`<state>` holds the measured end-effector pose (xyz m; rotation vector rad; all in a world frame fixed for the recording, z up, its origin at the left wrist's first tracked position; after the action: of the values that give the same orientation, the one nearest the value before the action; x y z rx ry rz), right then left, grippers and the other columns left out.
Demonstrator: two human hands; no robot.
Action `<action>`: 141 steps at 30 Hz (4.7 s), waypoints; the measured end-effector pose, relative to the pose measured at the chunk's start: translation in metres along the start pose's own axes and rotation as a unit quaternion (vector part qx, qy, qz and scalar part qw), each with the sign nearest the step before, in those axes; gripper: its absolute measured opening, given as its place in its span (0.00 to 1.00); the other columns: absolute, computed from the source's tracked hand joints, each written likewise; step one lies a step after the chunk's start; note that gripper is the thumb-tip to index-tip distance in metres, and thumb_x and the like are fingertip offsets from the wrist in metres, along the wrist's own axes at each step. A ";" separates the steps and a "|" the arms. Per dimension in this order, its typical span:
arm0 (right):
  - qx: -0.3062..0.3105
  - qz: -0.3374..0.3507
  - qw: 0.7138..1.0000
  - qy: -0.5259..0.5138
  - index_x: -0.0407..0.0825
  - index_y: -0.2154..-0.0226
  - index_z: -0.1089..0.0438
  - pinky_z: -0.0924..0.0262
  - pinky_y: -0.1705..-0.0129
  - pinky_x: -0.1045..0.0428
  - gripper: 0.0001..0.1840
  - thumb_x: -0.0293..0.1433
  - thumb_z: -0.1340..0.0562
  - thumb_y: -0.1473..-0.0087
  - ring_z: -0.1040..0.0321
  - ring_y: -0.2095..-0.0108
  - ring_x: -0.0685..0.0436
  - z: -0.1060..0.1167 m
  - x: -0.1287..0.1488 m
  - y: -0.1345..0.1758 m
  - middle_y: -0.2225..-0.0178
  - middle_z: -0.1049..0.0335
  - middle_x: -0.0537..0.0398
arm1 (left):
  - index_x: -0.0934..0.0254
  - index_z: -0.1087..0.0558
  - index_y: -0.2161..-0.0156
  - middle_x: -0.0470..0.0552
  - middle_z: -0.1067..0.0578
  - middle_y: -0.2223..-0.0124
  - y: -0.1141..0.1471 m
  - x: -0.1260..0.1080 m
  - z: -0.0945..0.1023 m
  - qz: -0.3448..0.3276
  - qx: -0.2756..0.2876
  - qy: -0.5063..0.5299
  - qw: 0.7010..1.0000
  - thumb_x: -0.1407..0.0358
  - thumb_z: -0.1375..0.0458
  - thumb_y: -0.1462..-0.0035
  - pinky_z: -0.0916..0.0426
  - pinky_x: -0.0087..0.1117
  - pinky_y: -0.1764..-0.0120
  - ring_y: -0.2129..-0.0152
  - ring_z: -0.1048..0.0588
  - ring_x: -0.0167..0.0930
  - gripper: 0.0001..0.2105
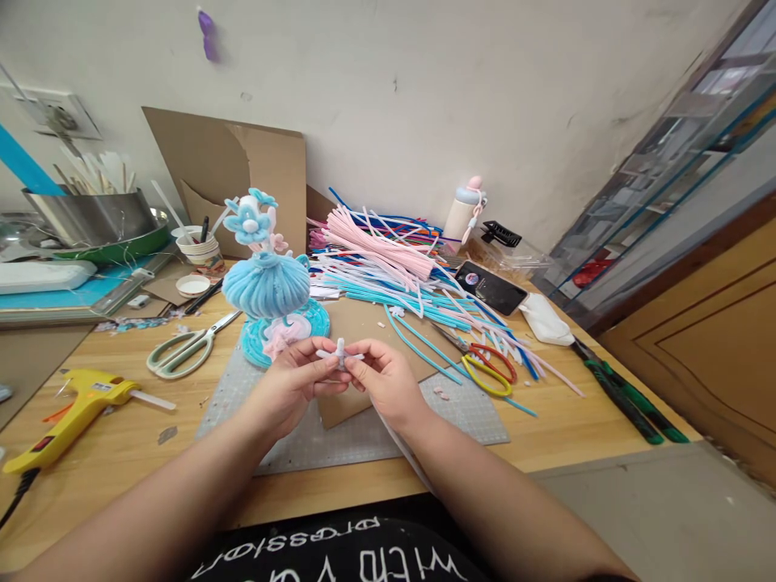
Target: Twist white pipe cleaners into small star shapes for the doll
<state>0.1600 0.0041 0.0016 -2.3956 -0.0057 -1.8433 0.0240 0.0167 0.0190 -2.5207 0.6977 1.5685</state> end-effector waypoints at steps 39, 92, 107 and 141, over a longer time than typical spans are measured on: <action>0.018 0.161 0.935 0.315 0.49 0.73 0.33 0.46 0.71 0.53 0.06 0.30 0.42 0.46 0.40 0.72 0.49 -0.004 0.025 0.010 0.73 0.38 0.56 | 0.67 0.28 0.74 0.46 0.31 0.75 -0.007 -0.002 0.004 -0.102 -0.032 -0.132 0.985 0.60 0.37 0.54 0.36 0.28 0.70 0.77 0.33 0.26 0.11; 0.298 0.055 0.842 0.447 0.48 0.73 0.27 0.45 0.74 0.56 0.02 0.30 0.35 0.52 0.35 0.75 0.51 -0.004 0.087 -0.016 0.76 0.28 0.59 | 0.67 0.24 0.69 0.47 0.26 0.73 0.001 -0.006 0.000 0.021 0.160 -0.218 0.962 0.63 0.35 0.56 0.43 0.26 0.72 0.77 0.33 0.25 0.09; 0.083 0.155 0.939 0.297 0.47 0.72 0.28 0.41 0.74 0.56 0.06 0.29 0.41 0.48 0.34 0.75 0.50 -0.001 0.048 0.005 0.75 0.28 0.56 | 0.67 0.27 0.74 0.45 0.29 0.77 -0.005 0.000 0.002 -0.045 0.050 0.019 0.998 0.66 0.32 0.60 0.40 0.24 0.73 0.80 0.33 0.22 0.09; 0.108 -0.152 0.981 -0.057 0.44 0.72 0.28 0.71 0.81 0.56 0.13 0.38 0.33 0.57 0.60 0.84 0.58 0.007 0.014 -0.007 0.83 0.43 0.62 | 0.66 0.29 0.66 0.45 0.28 0.72 0.001 -0.001 -0.003 0.005 0.078 0.036 0.996 0.67 0.34 0.55 0.32 0.24 0.71 0.78 0.29 0.22 0.11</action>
<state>0.1696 0.0104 0.0142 -2.4464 -0.5813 -1.7074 0.0258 0.0151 0.0219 -2.4731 0.8083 1.3746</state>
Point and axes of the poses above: each hand's wrist, its own y-axis away from the middle knuckle, its own z-axis out of the back of the hand, x = y × z, the point moved 3 cm from there along -y, towards the middle knuckle
